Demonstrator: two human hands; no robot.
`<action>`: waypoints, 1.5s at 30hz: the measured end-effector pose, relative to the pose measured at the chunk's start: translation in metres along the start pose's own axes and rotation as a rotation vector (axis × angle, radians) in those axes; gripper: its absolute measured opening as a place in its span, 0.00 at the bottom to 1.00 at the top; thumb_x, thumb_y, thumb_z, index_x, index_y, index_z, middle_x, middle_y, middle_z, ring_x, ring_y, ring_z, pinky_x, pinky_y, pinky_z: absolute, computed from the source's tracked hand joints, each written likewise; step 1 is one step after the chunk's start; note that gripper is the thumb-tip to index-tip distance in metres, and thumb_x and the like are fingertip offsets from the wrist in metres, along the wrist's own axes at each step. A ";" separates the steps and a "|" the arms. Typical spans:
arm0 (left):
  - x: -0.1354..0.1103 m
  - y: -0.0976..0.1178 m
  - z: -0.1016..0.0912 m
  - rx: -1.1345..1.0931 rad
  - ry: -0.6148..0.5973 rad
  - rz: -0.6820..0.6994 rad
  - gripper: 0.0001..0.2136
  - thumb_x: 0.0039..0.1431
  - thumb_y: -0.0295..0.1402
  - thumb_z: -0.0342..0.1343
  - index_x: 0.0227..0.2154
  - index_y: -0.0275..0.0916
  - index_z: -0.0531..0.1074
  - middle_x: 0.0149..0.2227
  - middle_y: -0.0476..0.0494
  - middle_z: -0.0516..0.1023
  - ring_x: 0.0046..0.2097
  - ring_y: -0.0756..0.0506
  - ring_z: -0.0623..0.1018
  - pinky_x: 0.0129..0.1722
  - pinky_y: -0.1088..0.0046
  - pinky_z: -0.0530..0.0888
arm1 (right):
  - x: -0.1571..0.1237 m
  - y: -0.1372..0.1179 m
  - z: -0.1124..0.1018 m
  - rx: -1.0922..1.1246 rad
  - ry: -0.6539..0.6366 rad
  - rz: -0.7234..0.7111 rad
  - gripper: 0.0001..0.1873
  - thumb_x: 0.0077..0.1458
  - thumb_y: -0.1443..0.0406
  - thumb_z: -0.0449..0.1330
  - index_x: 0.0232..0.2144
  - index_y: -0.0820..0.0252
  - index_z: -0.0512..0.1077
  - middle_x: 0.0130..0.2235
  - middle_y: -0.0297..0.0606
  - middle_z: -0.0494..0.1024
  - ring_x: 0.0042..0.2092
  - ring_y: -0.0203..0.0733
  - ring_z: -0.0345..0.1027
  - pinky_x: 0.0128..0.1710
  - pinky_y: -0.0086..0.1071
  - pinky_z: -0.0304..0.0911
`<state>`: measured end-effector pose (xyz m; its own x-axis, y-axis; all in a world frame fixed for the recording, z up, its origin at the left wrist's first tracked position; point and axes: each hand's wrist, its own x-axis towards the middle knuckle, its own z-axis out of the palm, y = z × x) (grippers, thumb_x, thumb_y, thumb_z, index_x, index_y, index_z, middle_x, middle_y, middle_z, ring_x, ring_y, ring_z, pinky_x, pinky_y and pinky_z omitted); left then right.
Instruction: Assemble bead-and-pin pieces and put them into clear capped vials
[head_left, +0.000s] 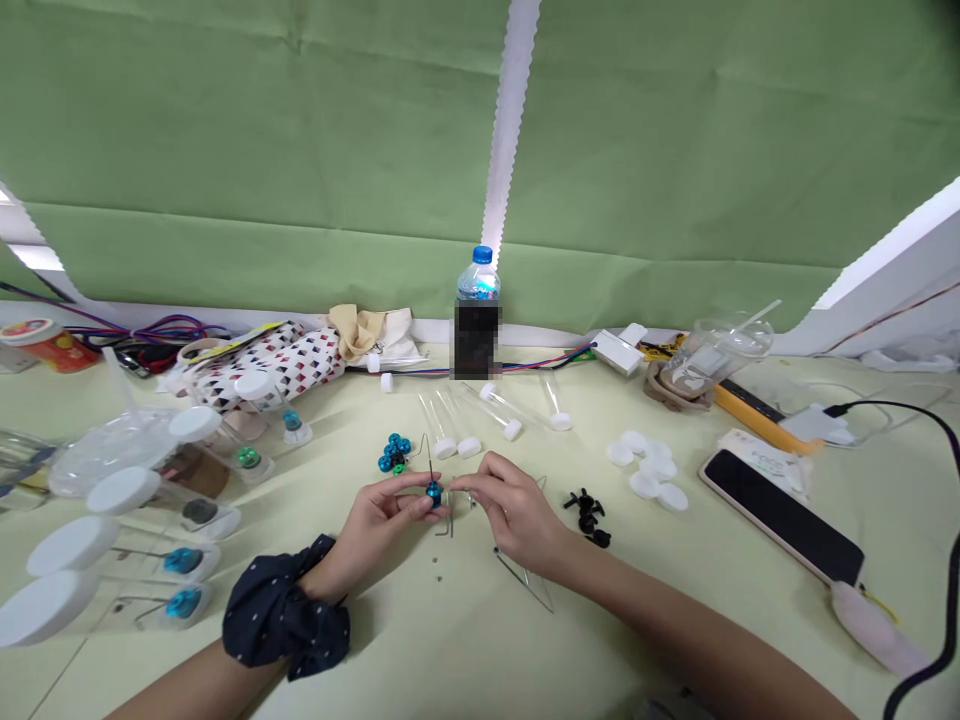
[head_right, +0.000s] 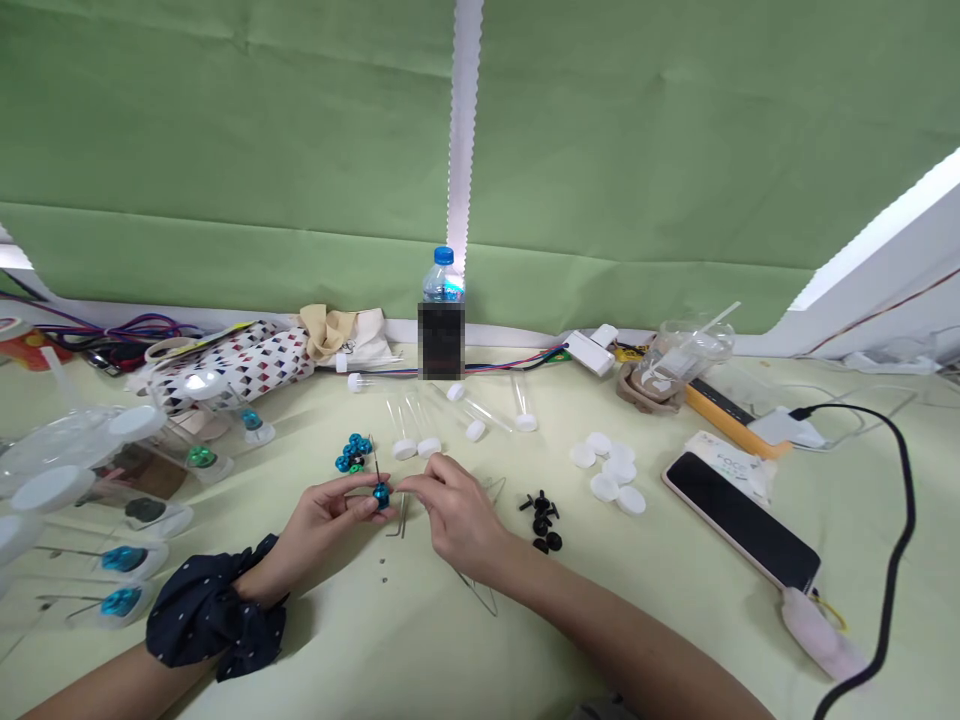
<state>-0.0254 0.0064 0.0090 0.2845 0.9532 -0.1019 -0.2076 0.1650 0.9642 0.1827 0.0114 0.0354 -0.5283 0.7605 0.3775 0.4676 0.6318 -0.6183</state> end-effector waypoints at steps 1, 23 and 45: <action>0.000 -0.001 -0.001 -0.001 -0.007 0.004 0.14 0.50 0.32 0.60 0.42 0.36 0.74 0.35 0.41 0.81 0.36 0.41 0.80 0.39 0.61 0.75 | 0.000 0.000 0.002 0.004 0.000 -0.001 0.18 0.57 0.74 0.46 0.46 0.58 0.68 0.33 0.37 0.62 0.33 0.36 0.58 0.32 0.28 0.59; -0.001 0.007 0.008 -0.019 -0.076 0.035 0.11 0.48 0.28 0.62 0.31 0.35 0.65 0.22 0.49 0.76 0.26 0.49 0.77 0.29 0.73 0.72 | -0.001 -0.003 0.011 0.080 0.034 -0.052 0.17 0.57 0.74 0.47 0.44 0.58 0.70 0.31 0.37 0.61 0.31 0.36 0.57 0.29 0.29 0.57; -0.003 0.001 0.007 -0.079 -0.091 0.022 0.10 0.52 0.26 0.59 0.36 0.34 0.67 0.29 0.44 0.80 0.34 0.46 0.79 0.37 0.69 0.73 | -0.004 -0.005 0.016 0.069 0.084 -0.047 0.20 0.55 0.76 0.48 0.45 0.57 0.69 0.31 0.37 0.61 0.32 0.37 0.57 0.29 0.30 0.57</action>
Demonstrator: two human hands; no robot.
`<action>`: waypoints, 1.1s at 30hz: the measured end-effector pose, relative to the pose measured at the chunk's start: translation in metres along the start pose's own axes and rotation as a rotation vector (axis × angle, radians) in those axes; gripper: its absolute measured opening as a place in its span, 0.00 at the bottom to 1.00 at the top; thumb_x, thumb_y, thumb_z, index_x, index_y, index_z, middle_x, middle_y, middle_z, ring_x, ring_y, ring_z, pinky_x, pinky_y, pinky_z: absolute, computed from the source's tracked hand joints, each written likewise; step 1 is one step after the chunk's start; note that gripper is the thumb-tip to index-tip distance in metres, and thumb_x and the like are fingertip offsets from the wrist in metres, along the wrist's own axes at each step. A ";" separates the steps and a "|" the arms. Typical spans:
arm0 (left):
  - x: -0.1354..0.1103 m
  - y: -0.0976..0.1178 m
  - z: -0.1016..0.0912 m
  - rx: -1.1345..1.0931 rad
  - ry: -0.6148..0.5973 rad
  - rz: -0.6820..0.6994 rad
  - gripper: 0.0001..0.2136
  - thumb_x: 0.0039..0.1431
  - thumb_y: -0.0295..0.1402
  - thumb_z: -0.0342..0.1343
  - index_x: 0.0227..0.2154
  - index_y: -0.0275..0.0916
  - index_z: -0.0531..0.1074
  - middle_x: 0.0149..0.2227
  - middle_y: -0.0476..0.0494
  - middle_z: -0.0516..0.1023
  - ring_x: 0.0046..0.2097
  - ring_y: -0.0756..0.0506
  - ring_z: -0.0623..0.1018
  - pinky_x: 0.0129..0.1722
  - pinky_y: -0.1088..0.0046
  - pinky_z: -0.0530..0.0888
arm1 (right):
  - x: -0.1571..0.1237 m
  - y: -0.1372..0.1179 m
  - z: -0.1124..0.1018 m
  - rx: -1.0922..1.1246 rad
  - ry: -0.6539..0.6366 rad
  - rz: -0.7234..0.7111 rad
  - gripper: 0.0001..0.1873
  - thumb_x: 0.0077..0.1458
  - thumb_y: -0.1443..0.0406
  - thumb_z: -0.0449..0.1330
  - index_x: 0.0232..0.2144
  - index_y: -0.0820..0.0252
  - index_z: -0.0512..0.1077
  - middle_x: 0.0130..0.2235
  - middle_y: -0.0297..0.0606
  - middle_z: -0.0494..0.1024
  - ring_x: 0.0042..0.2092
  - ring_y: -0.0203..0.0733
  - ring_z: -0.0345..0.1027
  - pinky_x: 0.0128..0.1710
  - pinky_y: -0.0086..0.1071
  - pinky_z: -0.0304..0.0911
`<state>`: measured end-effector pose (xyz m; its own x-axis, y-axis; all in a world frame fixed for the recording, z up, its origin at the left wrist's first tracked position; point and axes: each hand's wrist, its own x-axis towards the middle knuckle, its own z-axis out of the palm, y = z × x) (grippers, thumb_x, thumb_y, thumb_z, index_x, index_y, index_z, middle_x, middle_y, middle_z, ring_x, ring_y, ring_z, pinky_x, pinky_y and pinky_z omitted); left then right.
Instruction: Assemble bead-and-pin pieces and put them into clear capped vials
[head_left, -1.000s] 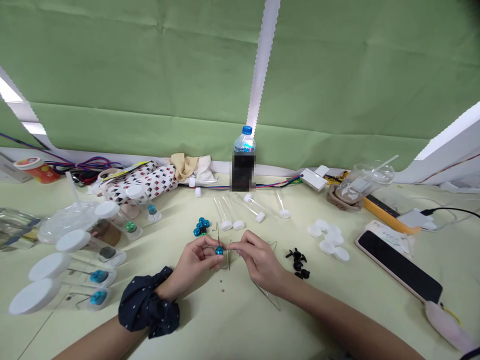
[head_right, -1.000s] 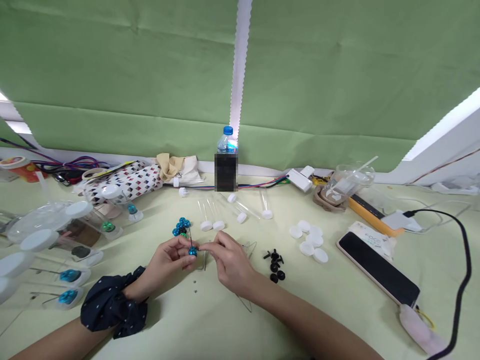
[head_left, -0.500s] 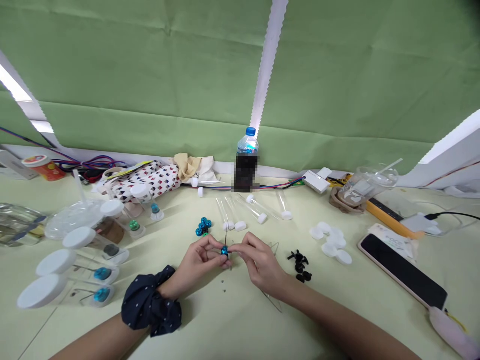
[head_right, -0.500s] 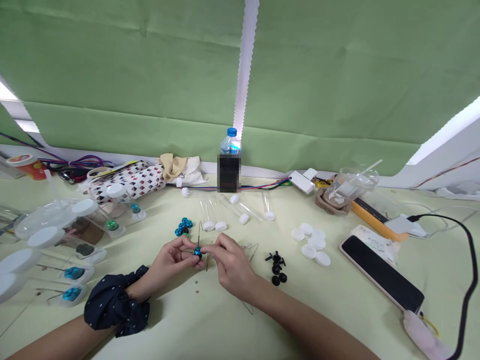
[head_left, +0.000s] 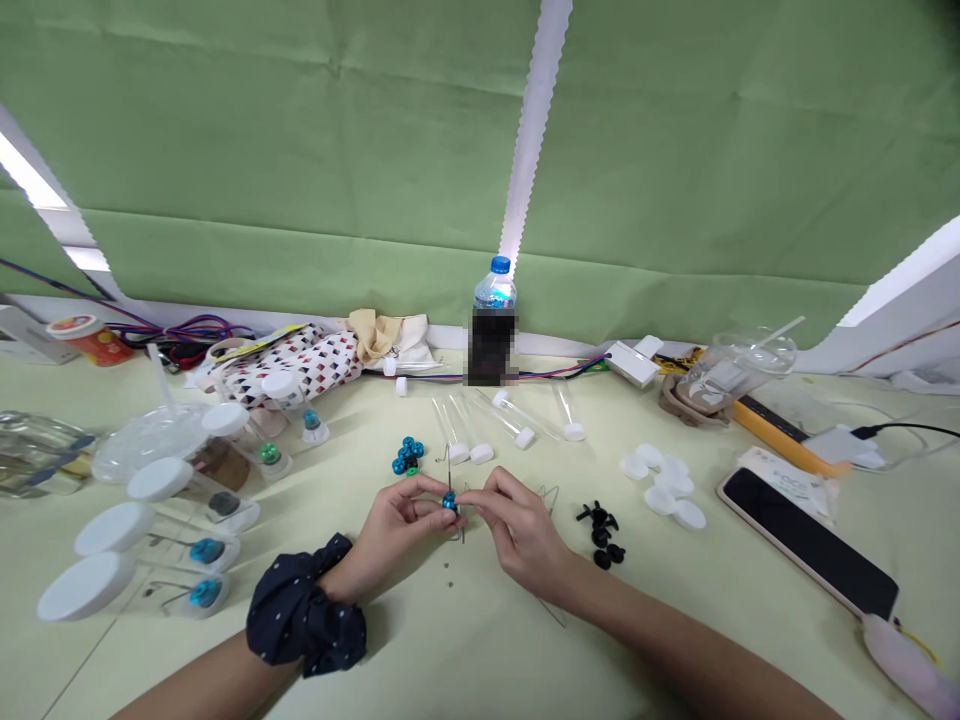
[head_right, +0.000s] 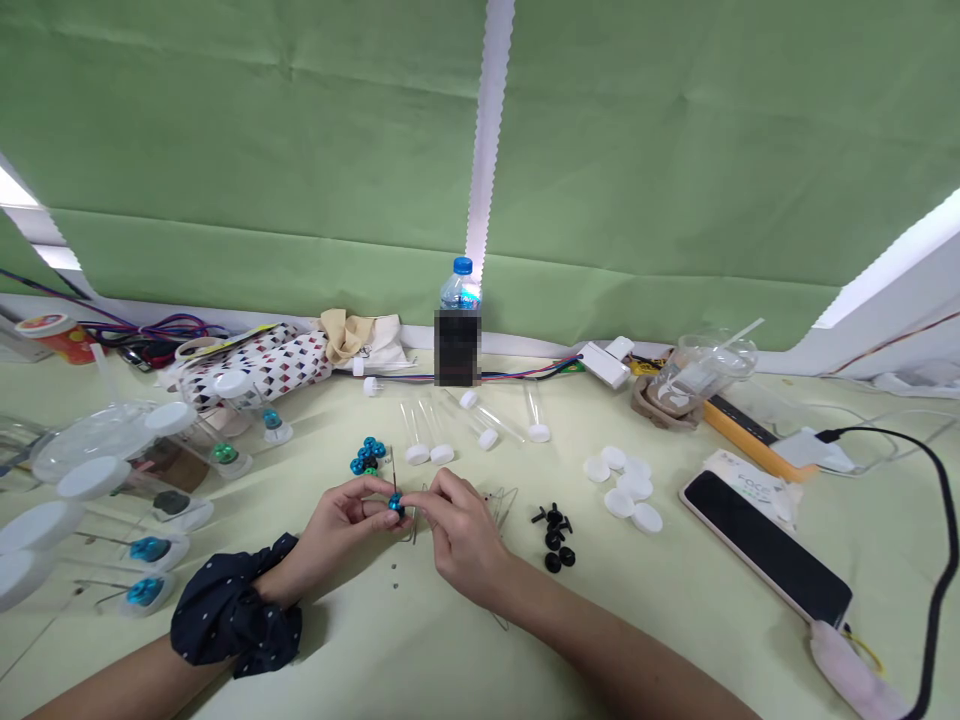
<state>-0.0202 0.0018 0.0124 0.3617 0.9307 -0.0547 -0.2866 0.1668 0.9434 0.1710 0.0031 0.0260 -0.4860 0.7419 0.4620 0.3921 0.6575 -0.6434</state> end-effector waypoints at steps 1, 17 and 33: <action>0.000 0.000 0.000 -0.002 0.006 0.003 0.09 0.51 0.26 0.60 0.35 0.34 0.67 0.29 0.44 0.79 0.34 0.47 0.79 0.37 0.69 0.73 | 0.000 0.000 0.000 0.000 0.006 0.001 0.20 0.55 0.76 0.48 0.45 0.57 0.69 0.31 0.37 0.61 0.32 0.37 0.57 0.29 0.30 0.57; 0.002 -0.001 0.007 -0.026 0.095 0.091 0.10 0.43 0.22 0.64 0.26 0.35 0.67 0.32 0.51 0.69 0.30 0.52 0.75 0.31 0.73 0.74 | -0.001 0.003 0.002 -0.036 0.015 0.000 0.20 0.56 0.76 0.48 0.46 0.55 0.69 0.31 0.38 0.62 0.32 0.38 0.58 0.30 0.31 0.58; 0.000 -0.001 0.006 0.023 0.122 0.067 0.11 0.40 0.24 0.66 0.25 0.35 0.67 0.32 0.50 0.70 0.29 0.51 0.76 0.30 0.72 0.75 | 0.000 0.003 0.001 -0.140 0.022 0.002 0.08 0.60 0.70 0.48 0.33 0.60 0.66 0.32 0.38 0.66 0.33 0.38 0.61 0.33 0.30 0.59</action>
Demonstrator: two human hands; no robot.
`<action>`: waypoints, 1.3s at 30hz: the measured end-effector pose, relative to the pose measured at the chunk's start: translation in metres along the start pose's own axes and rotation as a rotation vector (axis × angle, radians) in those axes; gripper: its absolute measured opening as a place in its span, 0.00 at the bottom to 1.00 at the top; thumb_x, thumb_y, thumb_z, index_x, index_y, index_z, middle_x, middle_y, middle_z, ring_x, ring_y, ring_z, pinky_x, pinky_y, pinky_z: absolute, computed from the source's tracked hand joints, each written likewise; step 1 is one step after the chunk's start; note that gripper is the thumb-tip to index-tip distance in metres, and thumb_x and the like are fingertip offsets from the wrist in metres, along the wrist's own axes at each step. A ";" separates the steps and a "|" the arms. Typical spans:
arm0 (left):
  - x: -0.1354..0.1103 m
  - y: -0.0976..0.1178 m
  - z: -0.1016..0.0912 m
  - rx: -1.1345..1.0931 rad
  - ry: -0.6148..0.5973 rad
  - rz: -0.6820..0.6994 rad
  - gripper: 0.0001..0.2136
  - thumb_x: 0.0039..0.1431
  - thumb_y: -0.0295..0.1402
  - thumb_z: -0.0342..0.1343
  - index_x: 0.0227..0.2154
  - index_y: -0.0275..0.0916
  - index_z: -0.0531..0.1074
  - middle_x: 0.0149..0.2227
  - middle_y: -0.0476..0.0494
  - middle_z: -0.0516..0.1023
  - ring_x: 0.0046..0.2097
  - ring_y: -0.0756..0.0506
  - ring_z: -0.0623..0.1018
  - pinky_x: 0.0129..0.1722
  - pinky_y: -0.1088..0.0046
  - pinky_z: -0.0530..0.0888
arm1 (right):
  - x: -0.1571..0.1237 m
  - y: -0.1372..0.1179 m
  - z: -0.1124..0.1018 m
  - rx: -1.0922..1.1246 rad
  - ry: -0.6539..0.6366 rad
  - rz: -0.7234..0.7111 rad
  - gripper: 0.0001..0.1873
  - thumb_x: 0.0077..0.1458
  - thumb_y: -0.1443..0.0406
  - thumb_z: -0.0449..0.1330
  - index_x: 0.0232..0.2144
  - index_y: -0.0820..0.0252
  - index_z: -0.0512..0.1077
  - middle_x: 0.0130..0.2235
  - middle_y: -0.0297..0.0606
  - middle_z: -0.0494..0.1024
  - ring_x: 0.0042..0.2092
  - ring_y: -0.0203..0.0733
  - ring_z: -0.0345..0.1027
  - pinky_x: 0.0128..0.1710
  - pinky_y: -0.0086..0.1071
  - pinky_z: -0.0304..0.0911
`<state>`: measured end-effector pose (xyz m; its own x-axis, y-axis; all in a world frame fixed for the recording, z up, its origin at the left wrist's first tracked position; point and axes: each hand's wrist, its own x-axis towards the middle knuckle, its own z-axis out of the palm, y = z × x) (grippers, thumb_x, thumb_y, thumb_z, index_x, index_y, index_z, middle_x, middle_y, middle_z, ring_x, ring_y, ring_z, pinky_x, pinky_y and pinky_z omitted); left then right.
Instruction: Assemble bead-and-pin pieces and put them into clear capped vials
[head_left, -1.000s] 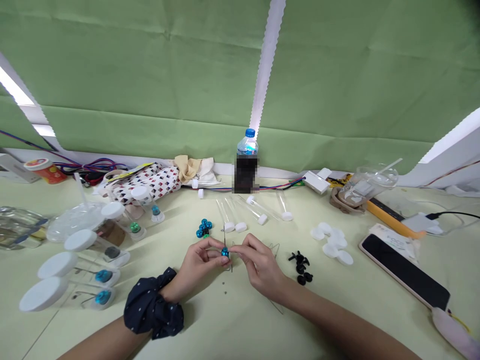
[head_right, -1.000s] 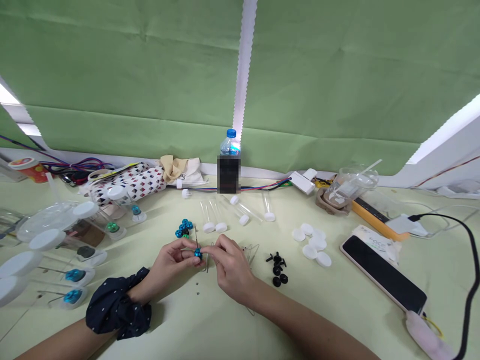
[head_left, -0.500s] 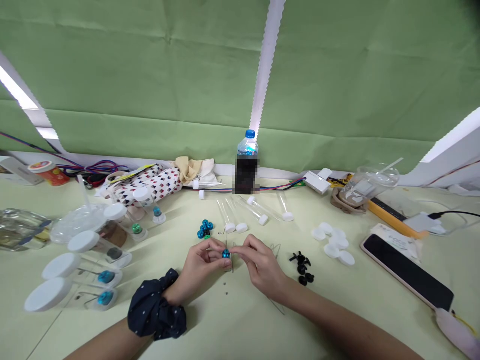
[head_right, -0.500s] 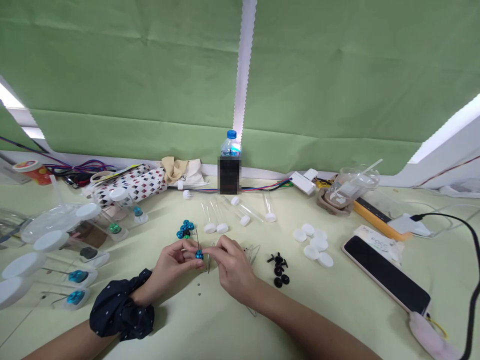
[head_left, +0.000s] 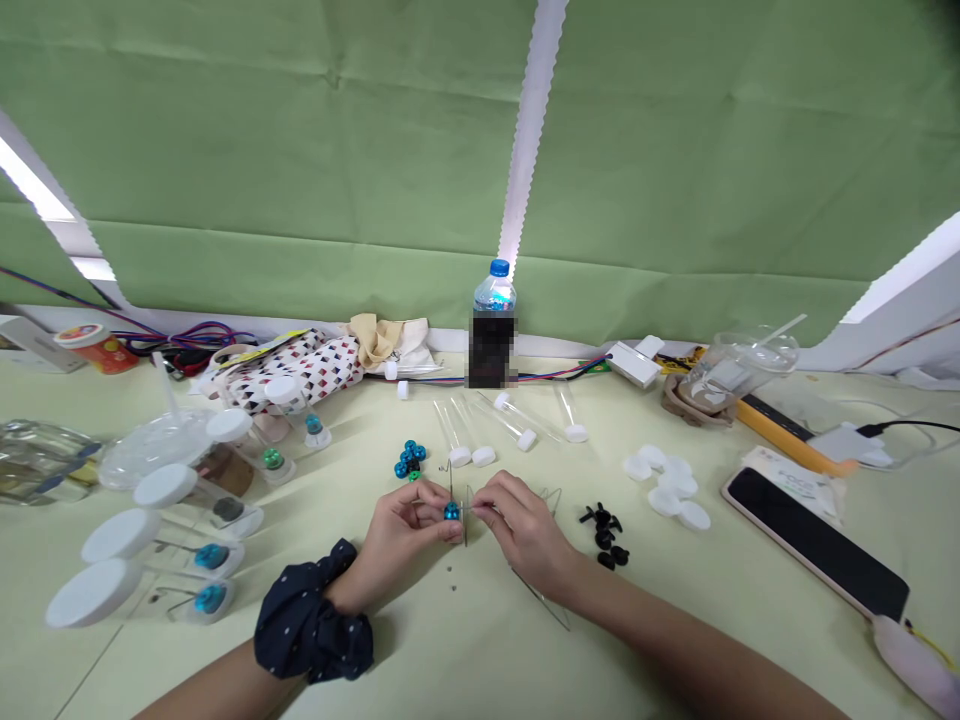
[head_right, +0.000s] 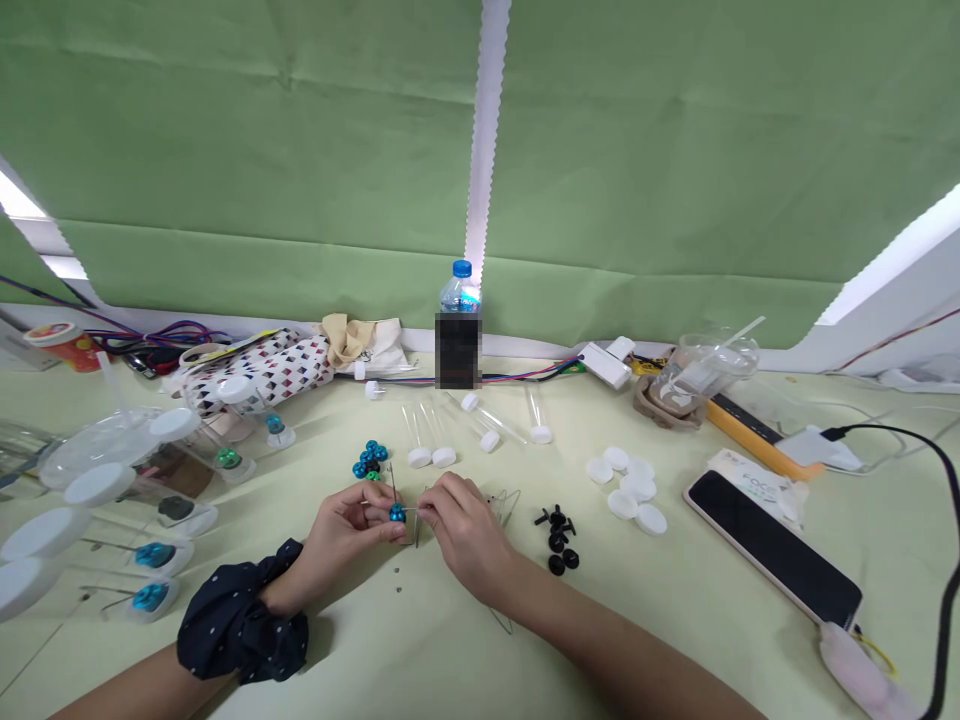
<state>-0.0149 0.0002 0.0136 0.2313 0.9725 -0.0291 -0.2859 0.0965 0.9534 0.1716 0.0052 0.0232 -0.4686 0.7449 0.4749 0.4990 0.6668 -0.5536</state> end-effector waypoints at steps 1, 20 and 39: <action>-0.001 0.000 0.001 0.009 -0.004 -0.001 0.11 0.40 0.24 0.66 0.24 0.34 0.67 0.32 0.49 0.70 0.29 0.51 0.76 0.30 0.72 0.75 | 0.000 -0.001 0.000 -0.021 0.001 0.000 0.08 0.60 0.70 0.48 0.33 0.61 0.66 0.32 0.39 0.66 0.34 0.38 0.61 0.34 0.31 0.59; -0.002 -0.001 0.001 0.055 0.017 0.008 0.12 0.39 0.26 0.67 0.23 0.35 0.66 0.32 0.49 0.70 0.29 0.50 0.76 0.30 0.71 0.76 | 0.002 -0.008 0.002 -0.172 0.078 0.006 0.08 0.60 0.69 0.48 0.30 0.60 0.65 0.38 0.43 0.67 0.39 0.42 0.62 0.38 0.34 0.58; -0.003 -0.002 0.002 0.097 0.015 0.032 0.12 0.38 0.26 0.67 0.22 0.35 0.66 0.31 0.48 0.71 0.30 0.50 0.75 0.30 0.73 0.76 | -0.002 -0.004 0.012 -0.279 0.110 -0.004 0.10 0.59 0.70 0.47 0.29 0.61 0.65 0.39 0.43 0.65 0.38 0.42 0.59 0.37 0.36 0.55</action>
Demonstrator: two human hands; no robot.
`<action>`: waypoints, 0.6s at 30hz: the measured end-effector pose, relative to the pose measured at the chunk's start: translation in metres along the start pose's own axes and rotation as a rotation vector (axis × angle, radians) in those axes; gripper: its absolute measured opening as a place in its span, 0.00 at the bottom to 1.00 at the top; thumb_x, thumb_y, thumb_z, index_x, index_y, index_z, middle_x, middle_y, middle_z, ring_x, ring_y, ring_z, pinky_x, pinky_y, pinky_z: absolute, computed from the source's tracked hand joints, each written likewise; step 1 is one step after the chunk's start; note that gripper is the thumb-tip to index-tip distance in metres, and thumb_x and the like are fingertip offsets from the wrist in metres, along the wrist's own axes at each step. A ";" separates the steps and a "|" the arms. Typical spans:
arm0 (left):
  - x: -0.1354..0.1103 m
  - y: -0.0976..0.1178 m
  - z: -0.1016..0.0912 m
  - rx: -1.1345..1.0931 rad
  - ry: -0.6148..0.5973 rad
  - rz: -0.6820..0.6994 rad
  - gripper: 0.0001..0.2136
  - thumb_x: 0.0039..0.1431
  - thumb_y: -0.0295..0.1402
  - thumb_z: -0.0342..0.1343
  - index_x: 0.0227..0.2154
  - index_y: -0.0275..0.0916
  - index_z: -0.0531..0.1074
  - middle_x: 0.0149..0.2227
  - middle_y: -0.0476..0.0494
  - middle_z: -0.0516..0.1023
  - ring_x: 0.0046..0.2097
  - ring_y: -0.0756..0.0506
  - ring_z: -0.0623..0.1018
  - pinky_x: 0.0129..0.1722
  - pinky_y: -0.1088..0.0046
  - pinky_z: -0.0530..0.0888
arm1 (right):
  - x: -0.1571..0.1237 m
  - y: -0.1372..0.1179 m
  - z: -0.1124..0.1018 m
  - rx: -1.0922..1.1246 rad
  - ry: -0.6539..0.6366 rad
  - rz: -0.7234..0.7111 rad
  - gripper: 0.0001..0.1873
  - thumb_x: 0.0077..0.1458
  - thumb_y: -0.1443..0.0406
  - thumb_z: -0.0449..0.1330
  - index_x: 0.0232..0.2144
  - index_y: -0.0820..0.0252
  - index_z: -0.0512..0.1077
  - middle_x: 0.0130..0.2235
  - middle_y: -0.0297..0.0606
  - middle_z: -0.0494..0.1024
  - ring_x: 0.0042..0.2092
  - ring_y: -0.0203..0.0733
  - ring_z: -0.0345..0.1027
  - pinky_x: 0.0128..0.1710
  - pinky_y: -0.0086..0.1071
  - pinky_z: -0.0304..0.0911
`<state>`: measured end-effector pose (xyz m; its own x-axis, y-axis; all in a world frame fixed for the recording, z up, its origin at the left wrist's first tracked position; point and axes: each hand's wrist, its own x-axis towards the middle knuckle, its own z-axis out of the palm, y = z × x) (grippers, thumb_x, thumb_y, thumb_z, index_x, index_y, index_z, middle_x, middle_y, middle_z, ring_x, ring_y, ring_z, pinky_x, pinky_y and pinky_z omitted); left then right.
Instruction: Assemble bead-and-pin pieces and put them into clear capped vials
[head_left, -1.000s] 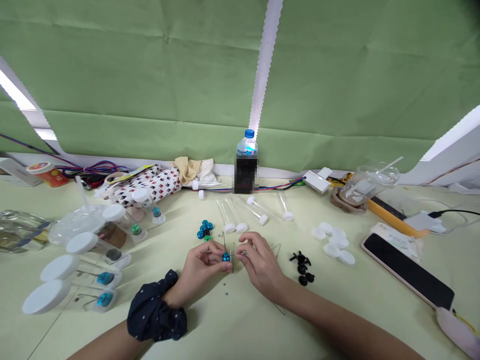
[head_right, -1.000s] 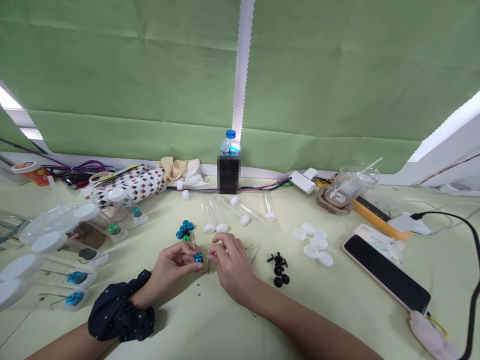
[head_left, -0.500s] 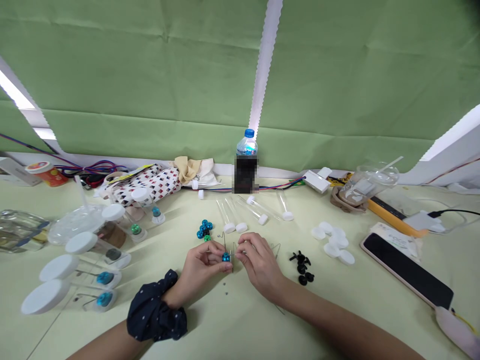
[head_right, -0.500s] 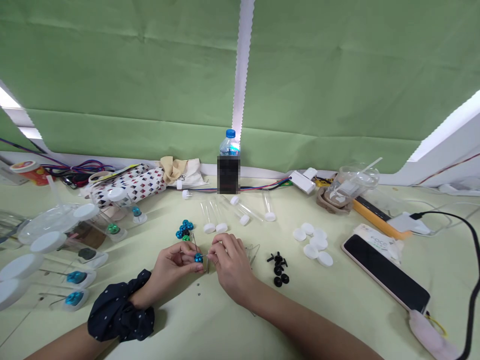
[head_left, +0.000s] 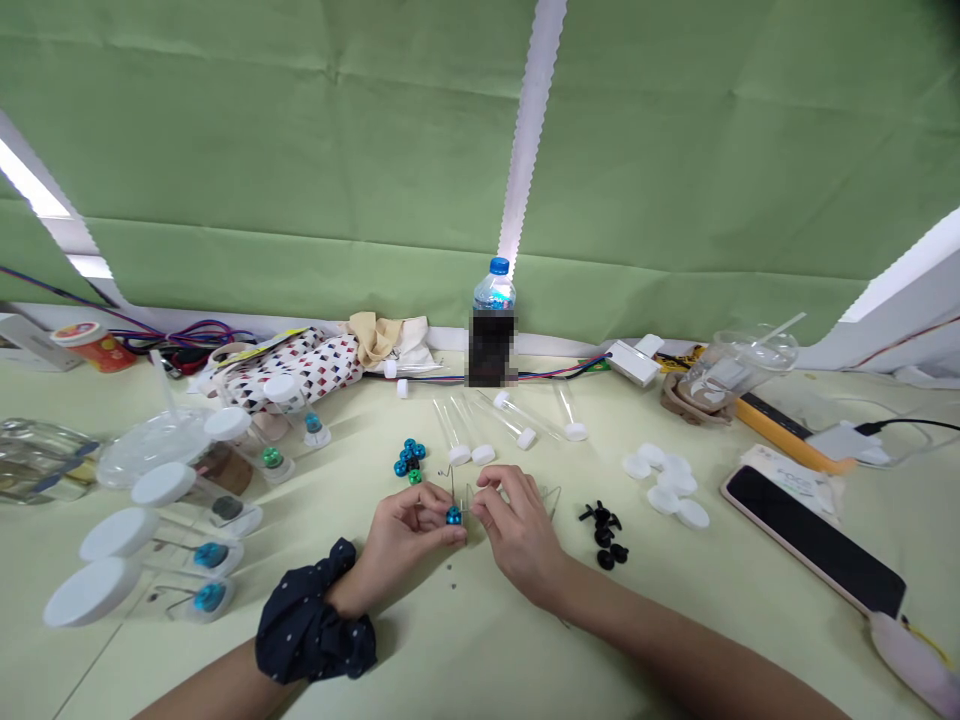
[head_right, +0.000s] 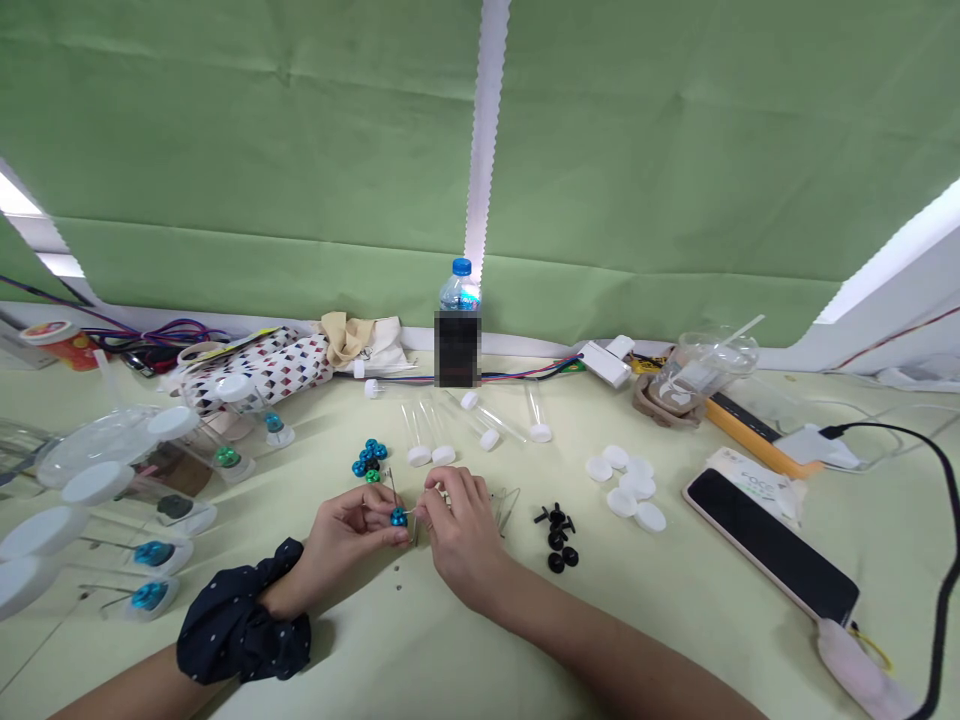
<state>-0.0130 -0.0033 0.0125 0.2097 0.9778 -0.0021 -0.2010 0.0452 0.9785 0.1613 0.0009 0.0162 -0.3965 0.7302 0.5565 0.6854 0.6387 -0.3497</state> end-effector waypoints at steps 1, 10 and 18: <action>0.000 0.000 0.000 0.002 0.000 0.003 0.12 0.38 0.26 0.67 0.22 0.35 0.66 0.31 0.48 0.71 0.30 0.50 0.75 0.30 0.73 0.75 | 0.000 0.000 0.000 -0.002 0.002 -0.002 0.10 0.59 0.70 0.47 0.28 0.61 0.65 0.39 0.43 0.65 0.38 0.42 0.59 0.37 0.36 0.55; -0.001 0.000 0.000 -0.017 -0.022 -0.014 0.12 0.39 0.26 0.66 0.22 0.34 0.66 0.32 0.48 0.70 0.30 0.49 0.75 0.31 0.70 0.77 | 0.001 -0.001 0.000 0.025 0.000 0.021 0.10 0.60 0.70 0.47 0.28 0.62 0.64 0.39 0.43 0.65 0.38 0.41 0.58 0.36 0.35 0.55; -0.002 -0.001 0.000 -0.016 -0.036 -0.008 0.12 0.40 0.26 0.66 0.22 0.34 0.65 0.32 0.48 0.70 0.30 0.50 0.75 0.30 0.70 0.76 | 0.001 -0.001 -0.001 0.030 -0.001 0.016 0.11 0.61 0.69 0.46 0.28 0.62 0.64 0.37 0.43 0.65 0.37 0.41 0.58 0.36 0.35 0.55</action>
<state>-0.0127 -0.0050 0.0117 0.2455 0.9694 -0.0024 -0.2145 0.0567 0.9751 0.1607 0.0010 0.0175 -0.3863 0.7407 0.5496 0.6728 0.6339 -0.3815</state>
